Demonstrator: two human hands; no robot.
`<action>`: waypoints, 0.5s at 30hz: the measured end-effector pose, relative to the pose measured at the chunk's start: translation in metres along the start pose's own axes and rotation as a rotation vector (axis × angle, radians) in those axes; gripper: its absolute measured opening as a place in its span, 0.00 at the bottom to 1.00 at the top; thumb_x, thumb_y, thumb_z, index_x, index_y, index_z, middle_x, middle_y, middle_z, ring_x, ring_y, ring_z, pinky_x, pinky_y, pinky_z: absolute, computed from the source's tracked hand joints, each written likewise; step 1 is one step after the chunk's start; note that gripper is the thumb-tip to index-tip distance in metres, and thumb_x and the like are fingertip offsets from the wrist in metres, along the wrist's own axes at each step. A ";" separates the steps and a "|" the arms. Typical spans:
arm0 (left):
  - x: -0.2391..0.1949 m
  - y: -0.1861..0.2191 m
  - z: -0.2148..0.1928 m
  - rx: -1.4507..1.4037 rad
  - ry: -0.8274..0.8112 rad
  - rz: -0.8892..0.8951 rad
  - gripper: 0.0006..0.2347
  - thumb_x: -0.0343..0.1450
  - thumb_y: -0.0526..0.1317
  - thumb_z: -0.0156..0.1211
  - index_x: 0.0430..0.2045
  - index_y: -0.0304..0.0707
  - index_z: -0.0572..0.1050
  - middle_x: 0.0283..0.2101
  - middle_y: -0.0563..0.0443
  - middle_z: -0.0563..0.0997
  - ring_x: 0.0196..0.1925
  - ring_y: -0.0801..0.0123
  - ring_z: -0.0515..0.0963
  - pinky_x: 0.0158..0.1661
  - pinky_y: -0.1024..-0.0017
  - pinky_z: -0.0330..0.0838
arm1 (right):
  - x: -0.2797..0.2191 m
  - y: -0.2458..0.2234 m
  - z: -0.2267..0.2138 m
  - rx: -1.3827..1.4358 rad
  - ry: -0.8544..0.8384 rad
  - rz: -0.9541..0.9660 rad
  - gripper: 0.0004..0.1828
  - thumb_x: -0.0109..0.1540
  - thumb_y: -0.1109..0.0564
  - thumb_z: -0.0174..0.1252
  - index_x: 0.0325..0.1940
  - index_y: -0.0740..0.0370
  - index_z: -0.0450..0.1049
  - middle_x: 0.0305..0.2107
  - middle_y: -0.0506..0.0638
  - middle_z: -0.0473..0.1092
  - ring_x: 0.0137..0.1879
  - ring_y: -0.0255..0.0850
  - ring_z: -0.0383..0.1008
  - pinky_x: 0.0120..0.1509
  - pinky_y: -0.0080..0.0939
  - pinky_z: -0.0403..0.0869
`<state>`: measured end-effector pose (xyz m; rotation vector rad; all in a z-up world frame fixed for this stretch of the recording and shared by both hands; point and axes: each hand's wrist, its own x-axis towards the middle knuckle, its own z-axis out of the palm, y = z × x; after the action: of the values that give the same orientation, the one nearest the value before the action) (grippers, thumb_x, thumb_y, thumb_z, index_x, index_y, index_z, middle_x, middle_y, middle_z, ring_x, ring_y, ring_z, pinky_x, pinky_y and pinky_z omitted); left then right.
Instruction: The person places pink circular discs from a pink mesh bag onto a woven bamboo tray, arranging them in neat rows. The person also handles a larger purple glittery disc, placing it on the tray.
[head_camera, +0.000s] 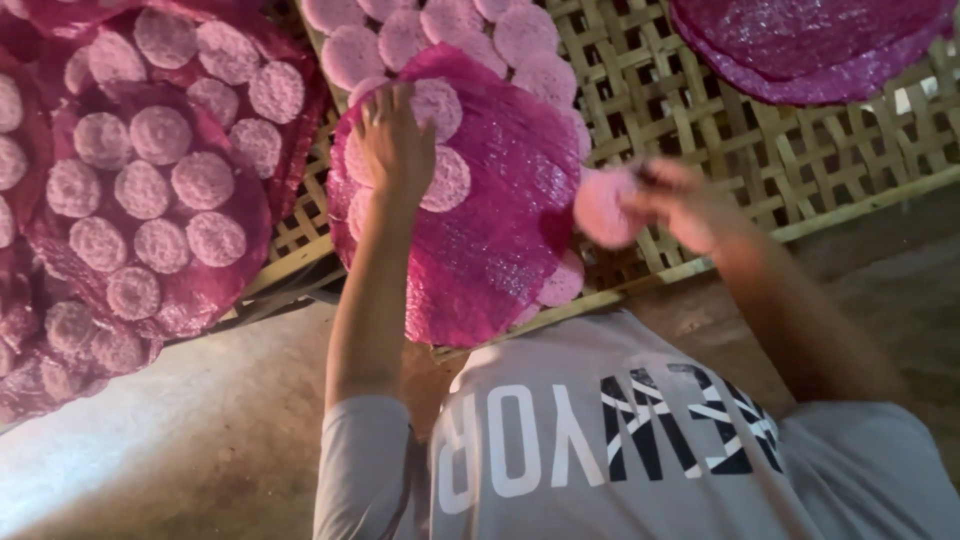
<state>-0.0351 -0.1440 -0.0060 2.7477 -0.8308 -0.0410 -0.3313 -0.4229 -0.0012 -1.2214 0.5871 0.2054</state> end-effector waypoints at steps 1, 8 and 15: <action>0.005 0.000 0.000 0.025 -0.016 -0.013 0.21 0.70 0.42 0.65 0.57 0.38 0.69 0.61 0.42 0.73 0.66 0.49 0.69 0.65 0.47 0.58 | -0.012 0.011 0.008 -0.066 -0.004 0.062 0.22 0.60 0.58 0.63 0.59 0.59 0.73 0.47 0.49 0.75 0.53 0.38 0.76 0.57 0.40 0.76; 0.016 -0.009 -0.019 -0.119 -0.112 -0.160 0.16 0.71 0.43 0.67 0.48 0.40 0.71 0.50 0.46 0.79 0.55 0.57 0.77 0.63 0.49 0.61 | -0.050 0.025 0.047 -0.912 0.126 -0.364 0.17 0.62 0.57 0.64 0.54 0.60 0.75 0.41 0.54 0.74 0.43 0.46 0.77 0.46 0.44 0.74; 0.006 -0.008 -0.014 -0.130 -0.053 -0.112 0.10 0.71 0.41 0.67 0.41 0.42 0.73 0.41 0.49 0.82 0.46 0.59 0.80 0.60 0.49 0.62 | -0.048 0.010 0.056 -1.040 0.225 -0.690 0.19 0.57 0.60 0.68 0.51 0.61 0.76 0.43 0.55 0.70 0.43 0.53 0.75 0.45 0.49 0.73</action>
<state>-0.0242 -0.1379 0.0063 2.6778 -0.6615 -0.1835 -0.3580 -0.3596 0.0278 -2.4017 0.1862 -0.2614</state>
